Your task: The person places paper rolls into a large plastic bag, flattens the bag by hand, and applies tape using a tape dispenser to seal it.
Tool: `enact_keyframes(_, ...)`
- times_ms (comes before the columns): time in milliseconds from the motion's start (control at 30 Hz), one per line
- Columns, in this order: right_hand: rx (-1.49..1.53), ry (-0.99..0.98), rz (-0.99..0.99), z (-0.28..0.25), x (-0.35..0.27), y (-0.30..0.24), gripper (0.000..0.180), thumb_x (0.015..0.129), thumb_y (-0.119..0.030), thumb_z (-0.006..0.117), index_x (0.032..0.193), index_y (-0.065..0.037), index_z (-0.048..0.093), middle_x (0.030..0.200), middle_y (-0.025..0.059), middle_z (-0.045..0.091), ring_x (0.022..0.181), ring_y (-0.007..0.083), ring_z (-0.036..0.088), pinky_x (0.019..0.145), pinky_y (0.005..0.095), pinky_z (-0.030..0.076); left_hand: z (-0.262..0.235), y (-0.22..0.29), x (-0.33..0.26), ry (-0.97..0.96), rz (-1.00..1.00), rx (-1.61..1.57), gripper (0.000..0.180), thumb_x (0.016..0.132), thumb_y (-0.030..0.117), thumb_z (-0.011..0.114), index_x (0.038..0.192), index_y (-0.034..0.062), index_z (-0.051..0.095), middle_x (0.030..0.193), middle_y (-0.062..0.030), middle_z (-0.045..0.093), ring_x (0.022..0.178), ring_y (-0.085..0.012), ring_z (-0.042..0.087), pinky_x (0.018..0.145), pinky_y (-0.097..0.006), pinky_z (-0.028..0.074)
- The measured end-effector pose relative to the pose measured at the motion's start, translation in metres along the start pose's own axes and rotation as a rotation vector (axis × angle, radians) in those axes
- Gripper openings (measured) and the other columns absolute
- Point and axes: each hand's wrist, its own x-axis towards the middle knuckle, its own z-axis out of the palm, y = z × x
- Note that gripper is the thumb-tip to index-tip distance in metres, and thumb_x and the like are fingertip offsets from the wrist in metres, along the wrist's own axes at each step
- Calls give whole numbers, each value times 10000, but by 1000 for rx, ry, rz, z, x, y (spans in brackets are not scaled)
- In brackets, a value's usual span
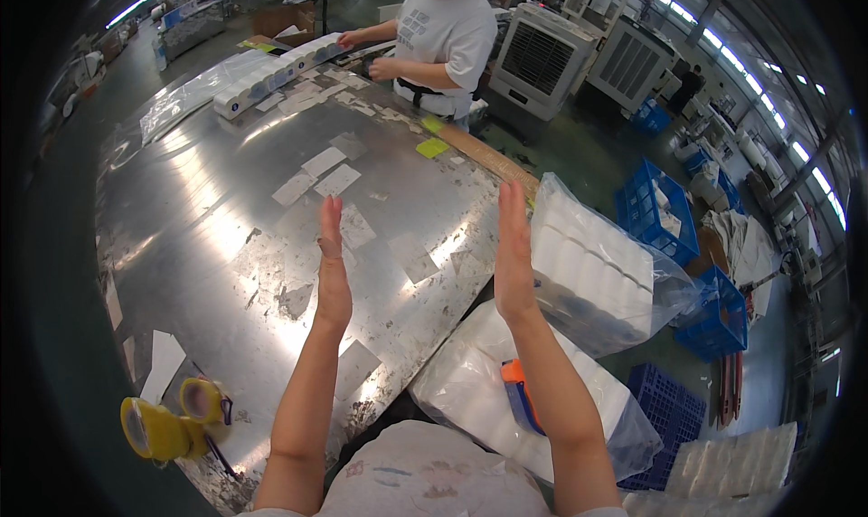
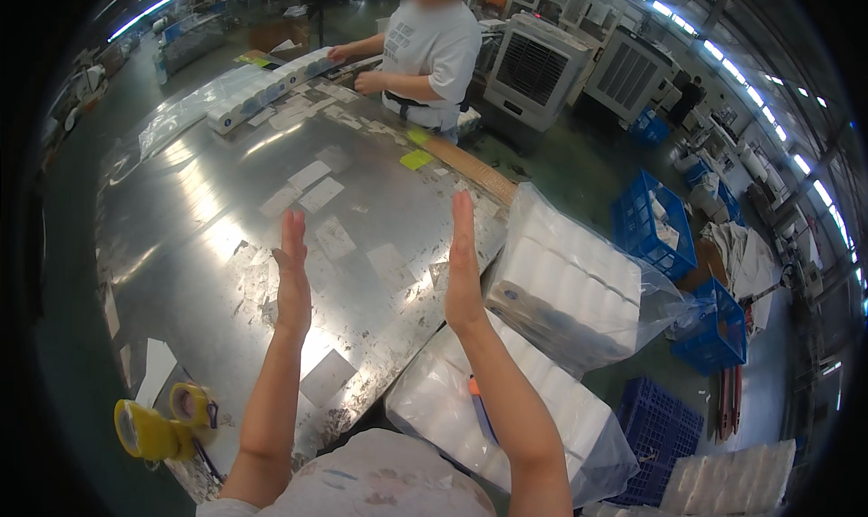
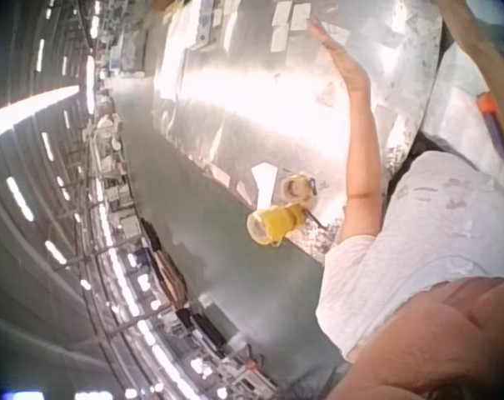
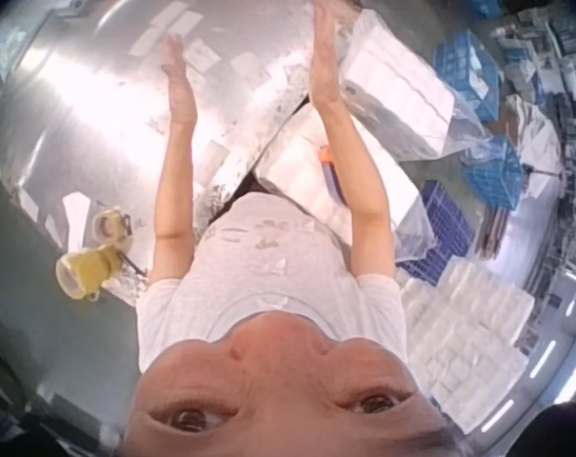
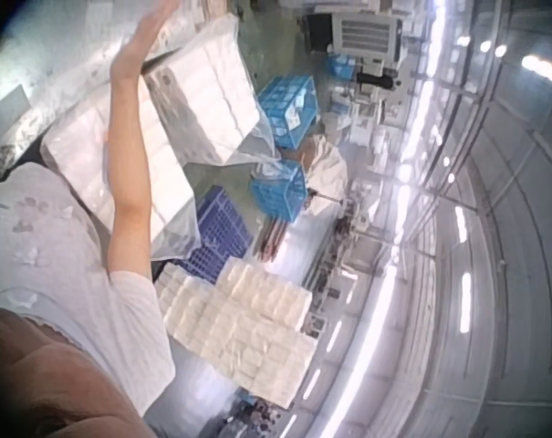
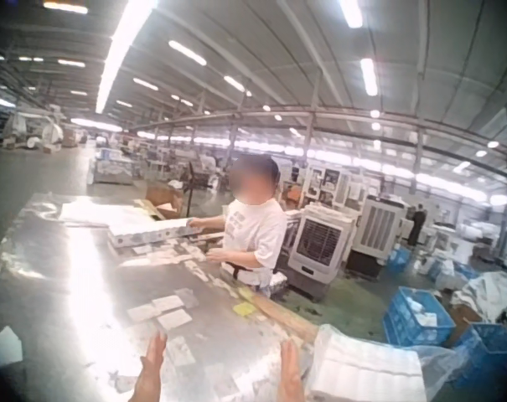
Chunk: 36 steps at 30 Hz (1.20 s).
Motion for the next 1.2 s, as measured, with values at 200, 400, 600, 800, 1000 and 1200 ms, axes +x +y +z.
enact_keyframes(200,-8,-39,-5,-3,-2,0,781,879,-574,256,1413,-51,31,1472,147,66,1366,234,44,1081,369,-42,2,1,-4,-9,-9,-15,815,836,675,88,1419,107,35,1467,-120,115,1361,-231,69,1094,-407,26)
enact_keyframes(400,-27,-53,12,2,-11,-6,756,891,-548,259,1413,-49,33,1467,158,81,1364,247,57,1083,374,-32,4,6,-12,-41,-34,0,818,838,672,86,1417,96,29,1462,-142,118,1360,-248,71,1095,-404,48)
enact_keyframes(600,-73,-87,26,-6,-23,4,761,889,-541,287,1411,-43,45,1456,165,119,1356,257,93,1087,377,3,4,1,-20,-50,-77,-51,823,843,671,134,1416,90,23,1456,-162,123,1356,-256,98,1095,-382,67)
enact_keyframes(800,-132,-121,9,-6,-32,6,773,883,-539,318,1409,-37,58,1445,171,160,1348,265,131,1092,379,38,5,-8,-25,-62,-130,-60,821,851,663,132,1414,75,24,1449,-175,138,1354,-263,104,1094,-379,74)
enact_keyframes(1000,-151,-124,30,-5,-40,4,779,884,-540,325,1406,-26,63,1440,178,167,1344,272,144,1093,373,50,6,-15,-29,-74,-134,-66,817,857,656,139,1413,68,24,1441,-188,156,1349,-271,125,1092,-380,86)
enact_keyframes(1200,-197,-142,33,-5,-50,-3,773,891,-510,339,1385,30,91,1430,196,186,1341,280,149,1086,366,68,7,-18,-33,-74,-122,-110,730,913,562,149,1408,35,47,1435,-192,174,1347,-256,131,1081,-356,62)
